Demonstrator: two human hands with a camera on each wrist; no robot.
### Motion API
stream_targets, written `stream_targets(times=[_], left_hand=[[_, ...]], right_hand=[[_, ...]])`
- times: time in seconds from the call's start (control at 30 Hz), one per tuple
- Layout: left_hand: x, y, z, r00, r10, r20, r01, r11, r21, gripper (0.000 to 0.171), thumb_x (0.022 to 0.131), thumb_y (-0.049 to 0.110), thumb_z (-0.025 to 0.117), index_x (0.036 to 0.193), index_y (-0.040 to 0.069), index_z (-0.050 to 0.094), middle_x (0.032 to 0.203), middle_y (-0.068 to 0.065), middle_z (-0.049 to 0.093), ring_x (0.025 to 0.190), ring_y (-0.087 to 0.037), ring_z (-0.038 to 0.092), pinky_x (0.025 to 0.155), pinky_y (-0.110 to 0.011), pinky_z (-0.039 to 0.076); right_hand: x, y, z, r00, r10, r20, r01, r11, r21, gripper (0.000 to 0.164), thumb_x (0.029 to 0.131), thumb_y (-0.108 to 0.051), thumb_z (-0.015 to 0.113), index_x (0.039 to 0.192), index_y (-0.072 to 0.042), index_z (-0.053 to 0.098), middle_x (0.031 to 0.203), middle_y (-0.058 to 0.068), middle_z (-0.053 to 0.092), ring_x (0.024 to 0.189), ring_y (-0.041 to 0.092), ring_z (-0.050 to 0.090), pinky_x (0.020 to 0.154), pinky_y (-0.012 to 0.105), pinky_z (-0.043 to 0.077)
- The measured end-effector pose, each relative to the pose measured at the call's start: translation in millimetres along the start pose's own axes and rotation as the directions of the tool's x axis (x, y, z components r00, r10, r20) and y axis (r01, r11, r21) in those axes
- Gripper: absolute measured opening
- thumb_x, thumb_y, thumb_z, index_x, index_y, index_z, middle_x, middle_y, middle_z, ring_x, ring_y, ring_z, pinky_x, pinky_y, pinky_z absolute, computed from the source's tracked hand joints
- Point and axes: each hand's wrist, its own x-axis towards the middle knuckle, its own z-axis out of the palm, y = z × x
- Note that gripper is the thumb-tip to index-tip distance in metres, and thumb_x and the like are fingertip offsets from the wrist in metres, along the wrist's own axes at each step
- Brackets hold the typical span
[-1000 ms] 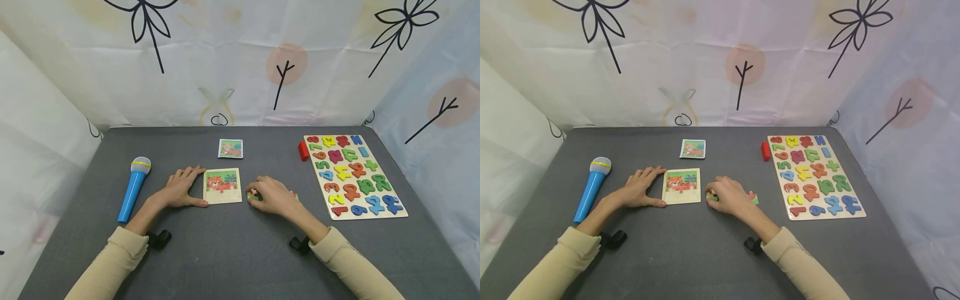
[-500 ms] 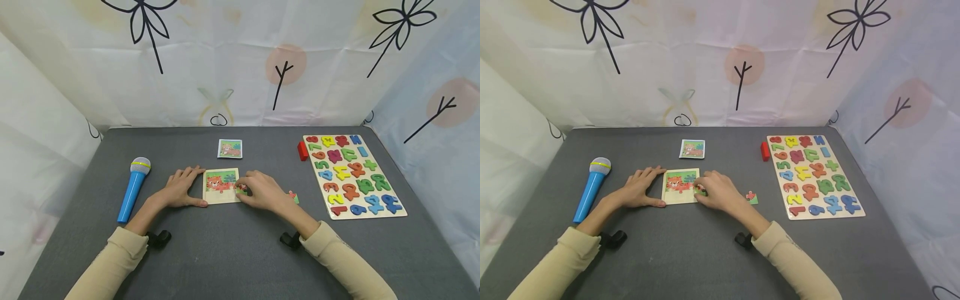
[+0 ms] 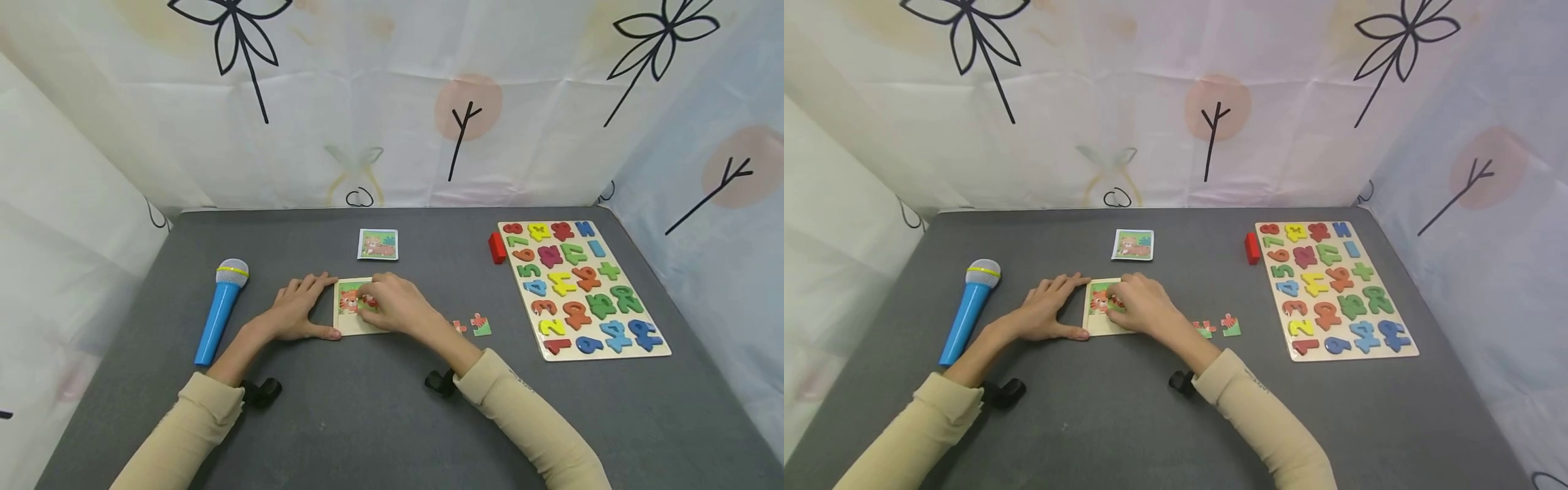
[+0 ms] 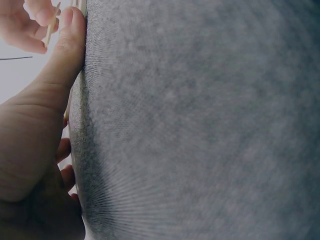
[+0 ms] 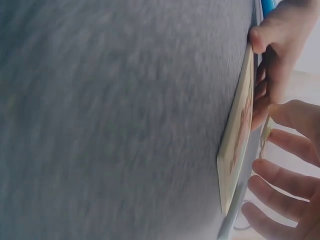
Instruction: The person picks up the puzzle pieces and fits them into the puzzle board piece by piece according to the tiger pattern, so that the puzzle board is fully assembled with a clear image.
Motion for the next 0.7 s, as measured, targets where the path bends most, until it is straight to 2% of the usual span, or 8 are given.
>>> stream_targets(times=[0.27,0.43,0.53,0.7], left_hand=[[0.4,-0.1,0.3,1.0,0.018,-0.022,-0.018,1.0,0.007,0.111,0.077,0.063,0.082,0.161,0.013,0.031,0.162,-0.024,0.032,0.133,-0.047,0.039,0.105,-0.069,0.032],[0.5,0.3,0.7,0.999,0.027,-0.021,-0.027,1.0,0.005,0.11,0.076,0.061,0.084,0.16,0.013,0.031,0.162,-0.025,0.032,0.132,-0.048,0.04,0.103,-0.068,0.033],[0.8,0.0,1.2,1.0,0.024,-0.02,-0.024,1.0,0.006,0.11,0.076,0.061,0.084,0.16,0.012,0.032,0.161,-0.025,0.033,0.131,-0.047,0.04,0.102,-0.068,0.033],[1.4,-0.6,1.9,1.0,0.017,-0.017,-0.016,1.0,0.008,0.11,0.076,0.062,0.083,0.16,0.013,0.031,0.162,-0.024,0.032,0.131,-0.047,0.04,0.103,-0.068,0.033]], right_hand=[[10.5,-15.0,11.0,0.997,-0.054,0.048,0.054,0.999,0.01,0.024,0.092,-0.028,0.076,0.113,-0.017,0.078,0.089,0.001,0.069,0.077,0.013,0.059,0.062,0.026,0.046],[12.5,-17.9,15.8,0.992,-0.106,0.068,0.108,0.994,-0.013,0.023,0.091,-0.025,0.077,0.112,-0.017,0.079,0.1,0.001,0.074,0.087,0.017,0.067,0.078,0.032,0.054],[12.2,-17.4,16.3,0.988,-0.124,0.089,0.126,0.992,-0.023,0.022,0.092,-0.023,0.076,0.113,-0.017,0.08,0.105,0.001,0.075,0.092,0.017,0.069,0.087,0.034,0.054],[11.2,-17.1,15.5,0.983,-0.136,0.123,0.141,0.989,-0.035,0.02,0.093,-0.022,0.076,0.112,-0.018,0.081,0.108,0.001,0.074,0.094,0.016,0.068,0.091,0.033,0.052]])
